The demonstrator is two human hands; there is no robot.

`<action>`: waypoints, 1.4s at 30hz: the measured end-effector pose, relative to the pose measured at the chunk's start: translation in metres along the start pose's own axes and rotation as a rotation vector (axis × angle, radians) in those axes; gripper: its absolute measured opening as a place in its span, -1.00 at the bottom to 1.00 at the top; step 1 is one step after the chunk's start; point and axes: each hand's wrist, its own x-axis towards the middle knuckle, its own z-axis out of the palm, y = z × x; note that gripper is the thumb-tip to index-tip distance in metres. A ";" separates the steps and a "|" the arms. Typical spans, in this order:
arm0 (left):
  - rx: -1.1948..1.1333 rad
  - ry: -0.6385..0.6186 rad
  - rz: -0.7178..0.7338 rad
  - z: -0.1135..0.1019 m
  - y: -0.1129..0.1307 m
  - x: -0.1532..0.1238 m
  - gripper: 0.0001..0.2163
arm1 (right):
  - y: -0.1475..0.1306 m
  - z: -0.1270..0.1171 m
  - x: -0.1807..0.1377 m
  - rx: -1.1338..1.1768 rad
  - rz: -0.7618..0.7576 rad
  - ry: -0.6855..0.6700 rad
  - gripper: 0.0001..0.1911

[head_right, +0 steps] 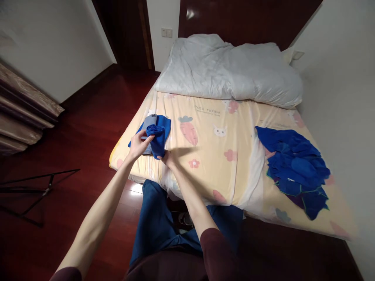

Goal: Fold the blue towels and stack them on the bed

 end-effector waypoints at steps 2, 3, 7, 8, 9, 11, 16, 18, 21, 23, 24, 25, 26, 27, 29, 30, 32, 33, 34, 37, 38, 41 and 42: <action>-0.005 0.009 -0.029 0.002 -0.004 0.002 -0.72 | 0.003 0.002 0.003 -0.004 0.002 0.000 -0.65; -0.005 0.012 -0.035 0.002 -0.006 0.004 -0.72 | 0.003 0.003 0.004 -0.005 0.003 -0.002 -0.65; -0.019 0.072 -0.026 0.002 -0.011 0.006 -0.59 | 0.004 0.001 0.004 0.059 -0.043 -0.013 -0.44; -0.013 0.134 -0.028 0.002 -0.012 0.000 -0.50 | 0.006 -0.001 0.000 0.090 -0.063 0.008 -0.34; 0.003 0.212 -0.027 0.004 -0.013 -0.010 -0.41 | 0.009 -0.004 -0.006 0.120 -0.076 0.054 -0.24; 0.057 0.351 -0.005 0.011 -0.014 -0.046 -0.33 | 0.022 -0.012 -0.028 0.167 -0.076 0.195 -0.11; 0.158 0.096 0.156 0.063 -0.022 -0.208 -0.54 | 0.082 -0.052 -0.131 0.224 -0.041 0.442 -0.32; 0.137 -0.225 0.162 0.088 -0.025 -0.275 -0.60 | 0.108 -0.072 -0.185 0.239 0.004 0.523 -0.40; 0.143 -0.708 0.215 0.120 -0.028 -0.342 -0.68 | 0.140 -0.101 -0.266 0.266 0.139 0.673 -0.46; 0.152 -0.953 0.254 0.133 -0.030 -0.356 -0.76 | 0.156 -0.114 -0.316 0.256 0.234 0.783 -0.50; 0.167 -1.036 0.267 0.138 -0.031 -0.356 -0.79 | 0.161 -0.119 -0.340 0.236 0.276 0.828 -0.52; 0.188 -1.095 0.281 0.142 -0.031 -0.351 -0.79 | 0.165 -0.122 -0.361 0.211 0.310 0.862 -0.55; 0.214 -1.131 0.295 0.146 -0.030 -0.344 -0.78 | 0.167 -0.124 -0.380 0.181 0.335 0.879 -0.58; 0.241 -1.151 0.313 0.150 -0.028 -0.334 -0.77 | 0.168 -0.124 -0.396 0.148 0.348 0.884 -0.61; 0.283 -1.186 0.368 0.158 -0.023 -0.316 -0.74 | 0.165 -0.121 -0.420 0.085 0.338 0.869 -0.68; 0.301 -1.203 0.399 0.164 -0.019 -0.308 -0.73 | 0.163 -0.120 -0.427 0.058 0.321 0.863 -0.70; 0.331 -1.217 0.442 0.174 -0.014 -0.299 -0.71 | 0.160 -0.120 -0.432 0.024 0.281 0.859 -0.73; 0.335 -1.220 0.451 0.179 -0.012 -0.297 -0.70 | 0.160 -0.122 -0.432 0.016 0.264 0.854 -0.74; 0.327 -1.220 0.451 0.182 -0.011 -0.297 -0.69 | 0.160 -0.126 -0.430 0.012 0.251 0.842 -0.74; 0.217 -1.186 0.369 0.181 -0.019 -0.308 -0.67 | 0.168 -0.152 -0.419 -0.003 0.227 0.809 -0.75; 0.155 -1.151 0.310 0.176 -0.024 -0.313 -0.67 | 0.173 -0.166 -0.415 -0.011 0.215 0.814 -0.76; -0.008 -0.953 0.052 0.152 -0.045 -0.327 -0.63 | 0.192 -0.220 -0.398 -0.066 0.181 0.885 -0.73; -0.023 -0.879 -0.048 0.142 -0.052 -0.330 -0.61 | 0.199 -0.242 -0.390 -0.101 0.174 0.912 -0.72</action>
